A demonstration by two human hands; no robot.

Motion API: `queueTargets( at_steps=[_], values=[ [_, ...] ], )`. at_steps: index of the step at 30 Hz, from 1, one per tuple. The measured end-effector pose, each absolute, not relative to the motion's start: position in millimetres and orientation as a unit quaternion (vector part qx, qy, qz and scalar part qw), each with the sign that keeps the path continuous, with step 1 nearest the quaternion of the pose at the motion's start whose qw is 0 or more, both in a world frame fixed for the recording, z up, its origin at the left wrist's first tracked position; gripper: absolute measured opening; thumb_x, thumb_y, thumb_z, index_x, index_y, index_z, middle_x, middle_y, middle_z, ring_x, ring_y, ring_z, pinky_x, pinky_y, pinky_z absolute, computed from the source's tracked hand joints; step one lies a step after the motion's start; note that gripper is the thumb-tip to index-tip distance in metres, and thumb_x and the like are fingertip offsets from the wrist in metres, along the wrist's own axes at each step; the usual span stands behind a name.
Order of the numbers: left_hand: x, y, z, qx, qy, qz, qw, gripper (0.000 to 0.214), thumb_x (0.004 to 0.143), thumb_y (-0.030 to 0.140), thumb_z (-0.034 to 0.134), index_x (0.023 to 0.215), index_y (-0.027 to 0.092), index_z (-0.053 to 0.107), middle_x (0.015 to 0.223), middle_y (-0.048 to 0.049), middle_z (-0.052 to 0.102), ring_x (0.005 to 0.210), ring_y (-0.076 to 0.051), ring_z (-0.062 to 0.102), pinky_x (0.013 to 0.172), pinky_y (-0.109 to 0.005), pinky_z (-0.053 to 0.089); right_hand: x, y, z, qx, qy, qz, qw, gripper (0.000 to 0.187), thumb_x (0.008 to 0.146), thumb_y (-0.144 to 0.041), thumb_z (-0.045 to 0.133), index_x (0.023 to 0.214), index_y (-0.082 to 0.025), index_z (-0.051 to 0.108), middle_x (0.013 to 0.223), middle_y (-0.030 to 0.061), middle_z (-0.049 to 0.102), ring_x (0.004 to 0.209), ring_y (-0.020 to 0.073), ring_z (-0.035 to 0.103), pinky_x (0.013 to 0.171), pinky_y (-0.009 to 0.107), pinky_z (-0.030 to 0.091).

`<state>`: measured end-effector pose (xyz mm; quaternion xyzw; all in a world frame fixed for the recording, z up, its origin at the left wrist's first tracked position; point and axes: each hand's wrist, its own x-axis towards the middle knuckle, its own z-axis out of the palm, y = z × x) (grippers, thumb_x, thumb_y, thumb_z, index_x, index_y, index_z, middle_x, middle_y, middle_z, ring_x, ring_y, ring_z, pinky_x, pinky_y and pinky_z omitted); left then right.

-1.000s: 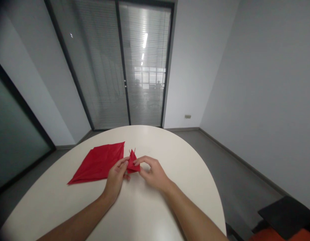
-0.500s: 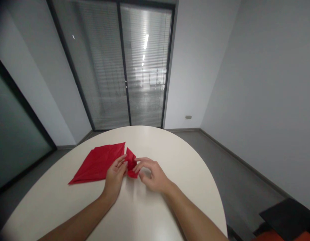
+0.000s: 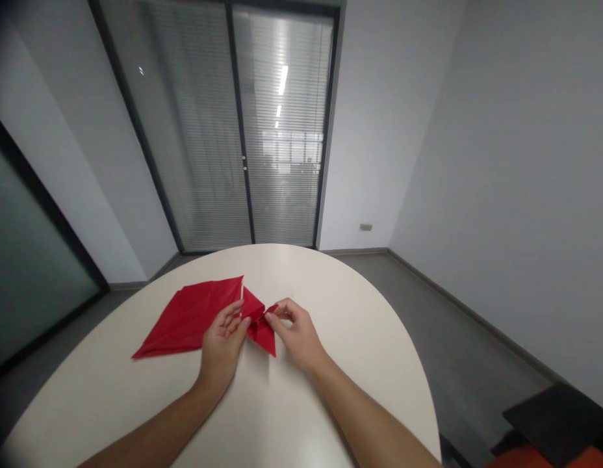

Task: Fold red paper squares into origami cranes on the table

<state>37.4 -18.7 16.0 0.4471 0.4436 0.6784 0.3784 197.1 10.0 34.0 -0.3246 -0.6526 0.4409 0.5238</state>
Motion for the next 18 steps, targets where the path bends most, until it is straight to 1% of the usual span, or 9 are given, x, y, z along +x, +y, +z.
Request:
queueTargets(
  at_steps=[4, 7, 10, 13, 15, 18],
  values=[
    [36, -16, 19, 0.418, 0.436, 0.698, 0.386, 0.043, 0.073, 0.030, 0.076, 0.112, 0.019, 0.063, 0.109, -0.0097, 0.070, 0.094, -0.021, 0.070, 0.086, -0.034, 0.056, 194, 13, 33, -0.325, -0.600, 0.446, 0.579, 0.031, 0.086, -0.050, 0.069, 0.080, -0.021, 0.059, 0.077, -0.0006, 0.062, 0.075, 0.0159, 0.059, 0.075, 0.030, 0.049],
    [35, -14, 23, 0.395, 0.411, 0.722, 0.392, 0.046, 0.065, 0.023, 0.078, 0.108, 0.019, 0.062, 0.106, -0.0081, 0.070, 0.087, -0.018, 0.070, 0.081, -0.031, 0.057, 191, 15, 31, -0.312, -0.540, 0.502, 0.599, 0.036, 0.082, -0.054, 0.073, 0.081, -0.022, 0.057, 0.083, -0.0006, 0.066, 0.079, 0.0165, 0.063, 0.080, 0.032, 0.051],
    [35, -15, 28, 0.389, 0.372, 0.725, 0.429, 0.046, 0.063, 0.019, 0.080, 0.105, 0.020, 0.060, 0.103, -0.0070, 0.070, 0.089, -0.018, 0.070, 0.081, -0.030, 0.056, 187, 15, 30, -0.322, -0.468, 0.588, 0.576, 0.041, 0.077, -0.058, 0.076, 0.089, -0.023, 0.057, 0.087, -0.0002, 0.070, 0.077, 0.0166, 0.067, 0.079, 0.033, 0.053],
    [39, -17, 31, 0.373, 0.337, 0.717, 0.484, 0.047, 0.064, 0.022, 0.082, 0.104, 0.022, 0.058, 0.102, -0.0054, 0.071, 0.090, -0.018, 0.071, 0.080, -0.029, 0.056, 185, 12, 31, -0.319, -0.425, 0.655, 0.537, 0.046, 0.073, -0.057, 0.080, 0.096, -0.023, 0.059, 0.084, 0.0003, 0.072, 0.073, 0.0177, 0.068, 0.075, 0.033, 0.053],
    [41, -18, 31, 0.363, 0.322, 0.702, 0.521, 0.050, 0.062, 0.025, 0.084, 0.104, 0.022, 0.057, 0.100, -0.0047, 0.071, 0.086, -0.019, 0.071, 0.078, -0.030, 0.056, 184, 9, 33, -0.304, -0.423, 0.678, 0.518, 0.045, 0.073, -0.056, 0.080, 0.094, -0.022, 0.062, 0.082, 0.0020, 0.073, 0.074, 0.0190, 0.069, 0.074, 0.033, 0.054],
    [41, -18, 30, 0.362, 0.318, 0.683, 0.549, 0.057, 0.062, 0.027, 0.087, 0.110, 0.022, 0.056, 0.099, -0.0035, 0.070, 0.089, -0.019, 0.071, 0.084, -0.032, 0.055, 185, 6, 37, -0.289, -0.441, 0.682, 0.507, 0.042, 0.076, -0.057, 0.078, 0.088, -0.019, 0.066, 0.081, 0.0040, 0.074, 0.075, 0.0194, 0.069, 0.073, 0.032, 0.054]
  ],
)
